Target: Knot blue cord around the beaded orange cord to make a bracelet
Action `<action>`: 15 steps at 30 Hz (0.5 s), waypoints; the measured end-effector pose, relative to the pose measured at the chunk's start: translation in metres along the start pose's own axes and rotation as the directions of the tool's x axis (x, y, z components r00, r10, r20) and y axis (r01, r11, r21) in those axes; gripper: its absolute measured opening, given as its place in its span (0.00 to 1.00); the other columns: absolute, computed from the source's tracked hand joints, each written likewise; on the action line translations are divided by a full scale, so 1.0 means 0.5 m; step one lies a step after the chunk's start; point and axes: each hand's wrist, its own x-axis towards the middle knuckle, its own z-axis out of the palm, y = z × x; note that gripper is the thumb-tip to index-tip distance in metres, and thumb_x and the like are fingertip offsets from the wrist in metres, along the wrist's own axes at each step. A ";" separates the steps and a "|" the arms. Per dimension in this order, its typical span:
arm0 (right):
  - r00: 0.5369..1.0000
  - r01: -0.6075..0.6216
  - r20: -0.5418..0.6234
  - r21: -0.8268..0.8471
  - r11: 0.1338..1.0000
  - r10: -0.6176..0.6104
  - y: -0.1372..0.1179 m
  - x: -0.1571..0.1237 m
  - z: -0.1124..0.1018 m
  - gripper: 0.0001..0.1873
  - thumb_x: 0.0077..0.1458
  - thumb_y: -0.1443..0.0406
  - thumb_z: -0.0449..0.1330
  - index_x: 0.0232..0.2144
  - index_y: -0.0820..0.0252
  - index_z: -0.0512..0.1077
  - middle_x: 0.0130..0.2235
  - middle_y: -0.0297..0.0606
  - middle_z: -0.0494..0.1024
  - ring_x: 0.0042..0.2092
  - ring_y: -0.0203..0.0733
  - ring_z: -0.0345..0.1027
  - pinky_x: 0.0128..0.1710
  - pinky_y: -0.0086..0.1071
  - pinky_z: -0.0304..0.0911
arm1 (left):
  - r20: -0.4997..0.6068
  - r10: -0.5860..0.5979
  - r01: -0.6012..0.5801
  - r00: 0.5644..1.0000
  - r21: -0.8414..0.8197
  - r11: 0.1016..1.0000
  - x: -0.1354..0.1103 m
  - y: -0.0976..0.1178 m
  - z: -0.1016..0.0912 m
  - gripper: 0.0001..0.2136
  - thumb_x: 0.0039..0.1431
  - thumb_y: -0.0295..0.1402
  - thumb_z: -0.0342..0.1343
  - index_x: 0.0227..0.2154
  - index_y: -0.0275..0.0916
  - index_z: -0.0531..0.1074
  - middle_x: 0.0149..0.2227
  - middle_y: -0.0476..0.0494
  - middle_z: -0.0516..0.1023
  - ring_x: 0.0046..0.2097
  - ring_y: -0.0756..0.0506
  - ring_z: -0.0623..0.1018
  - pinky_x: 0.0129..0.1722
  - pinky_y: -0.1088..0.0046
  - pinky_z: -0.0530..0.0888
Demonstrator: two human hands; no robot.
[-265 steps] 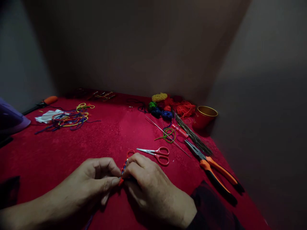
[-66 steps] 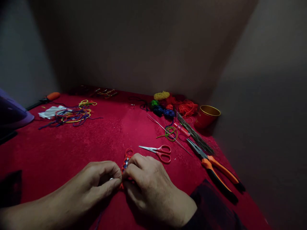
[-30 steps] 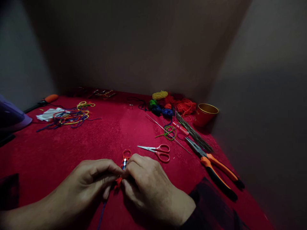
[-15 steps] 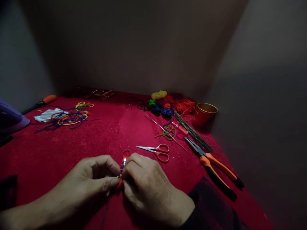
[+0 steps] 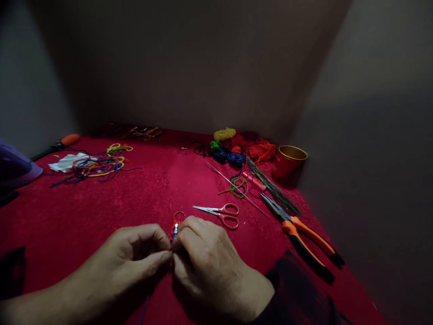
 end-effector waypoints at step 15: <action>0.988 -0.092 0.120 -0.020 0.996 0.094 -0.008 0.001 -0.014 0.07 0.53 0.76 0.53 0.27 0.62 0.64 0.30 0.38 0.67 0.31 0.38 0.59 0.29 0.31 0.55 | -0.048 0.046 -0.036 0.998 0.200 0.979 0.002 0.006 0.000 0.07 0.52 0.30 0.49 0.22 0.37 0.68 0.20 0.52 0.66 0.24 0.51 0.64 0.22 0.77 0.59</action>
